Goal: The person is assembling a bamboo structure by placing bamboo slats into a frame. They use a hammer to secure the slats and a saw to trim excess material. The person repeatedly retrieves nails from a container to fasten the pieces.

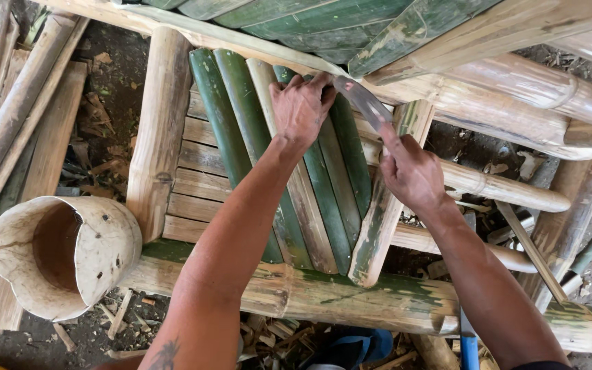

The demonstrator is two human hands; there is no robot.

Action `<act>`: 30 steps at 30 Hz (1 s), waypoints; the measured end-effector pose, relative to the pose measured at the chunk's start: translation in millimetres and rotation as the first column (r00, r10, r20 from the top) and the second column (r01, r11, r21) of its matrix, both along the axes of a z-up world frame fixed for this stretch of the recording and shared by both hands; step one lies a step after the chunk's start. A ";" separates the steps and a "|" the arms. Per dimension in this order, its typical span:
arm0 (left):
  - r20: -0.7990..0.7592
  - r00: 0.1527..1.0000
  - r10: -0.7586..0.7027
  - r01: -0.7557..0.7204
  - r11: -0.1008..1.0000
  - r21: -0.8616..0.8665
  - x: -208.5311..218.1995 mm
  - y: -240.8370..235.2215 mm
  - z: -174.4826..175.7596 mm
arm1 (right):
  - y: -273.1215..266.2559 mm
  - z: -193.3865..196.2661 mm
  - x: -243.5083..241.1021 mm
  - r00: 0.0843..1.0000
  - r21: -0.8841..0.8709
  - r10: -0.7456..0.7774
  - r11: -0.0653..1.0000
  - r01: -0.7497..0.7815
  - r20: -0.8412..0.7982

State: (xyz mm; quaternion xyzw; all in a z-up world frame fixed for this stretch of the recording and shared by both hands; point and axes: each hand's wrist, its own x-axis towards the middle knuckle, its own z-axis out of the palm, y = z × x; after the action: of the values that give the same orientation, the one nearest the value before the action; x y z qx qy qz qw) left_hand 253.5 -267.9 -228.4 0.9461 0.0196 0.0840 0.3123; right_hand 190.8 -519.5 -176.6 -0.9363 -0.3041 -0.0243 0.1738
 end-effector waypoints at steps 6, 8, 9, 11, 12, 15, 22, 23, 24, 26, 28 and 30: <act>0.014 1.000 -0.008 0.008 1.000 -0.007 -2.7 0.7 2.2 | 2.9 3.7 -0.7 0.999 0.058 0.022 0.998 -0.024 0.045; 0.067 0.998 -0.009 0.009 1.000 0.001 -5.0 1.0 -0.3 | 4.8 -2.2 -1.1 1.000 0.001 -0.011 1.000 0.011 -0.018; 0.093 0.996 -0.006 0.006 1.000 0.006 -8.1 0.4 -0.4 | 4.4 -2.2 -2.3 0.998 -0.028 -0.024 0.999 0.023 -0.049; 0.048 0.999 -0.010 0.011 1.000 -0.001 -2.9 2.3 4.6 | 7.7 0.5 2.7 0.989 -0.107 -0.079 0.992 0.066 -0.128; 0.021 1.000 -0.010 0.010 1.000 -0.007 -1.7 2.5 5.7 | 9.0 2.6 5.3 0.980 -0.150 -0.107 0.985 0.082 -0.169; 0.050 0.998 -0.031 0.031 1.000 -0.005 -3.0 3.8 -0.6 | 10.3 7.5 2.2 0.986 0.184 0.087 0.976 -0.112 0.140; 0.098 0.995 -0.020 0.019 1.000 0.006 -4.1 3.5 -6.6 | 13.2 7.3 2.3 0.981 0.007 -0.091 0.996 0.093 -0.174; 0.088 0.996 -0.023 0.021 1.000 0.020 -6.7 3.6 -9.3 | 13.3 6.2 0.1 0.977 -0.005 -0.086 0.996 0.087 -0.194; 0.088 0.996 -0.031 0.028 0.999 0.037 -4.7 3.7 -9.4 | 13.5 6.8 0.5 0.975 -0.012 -0.085 0.996 0.084 -0.204; 0.104 0.994 -0.047 0.045 0.999 0.019 -3.7 3.7 -7.0 | 13.9 13.4 -1.6 0.986 0.000 -0.104 0.994 0.105 -0.131; 0.087 0.994 -0.071 0.071 0.997 0.008 -6.8 5.3 -1.3 | 15.0 27.8 -4.7 0.991 0.035 -0.109 0.993 0.112 -0.081; 0.038 0.993 -0.108 0.108 0.994 0.004 -17.8 5.8 6.1 | 15.3 43.9 -11.1 0.993 0.094 -0.101 0.990 0.106 -0.053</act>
State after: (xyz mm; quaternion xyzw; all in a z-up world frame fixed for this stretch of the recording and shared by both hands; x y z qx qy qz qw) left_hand 235.7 -262.1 -222.3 0.9443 -0.0378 0.0851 0.3156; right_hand 179.7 -504.2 -132.7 -0.9416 -0.2492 -0.0256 0.2248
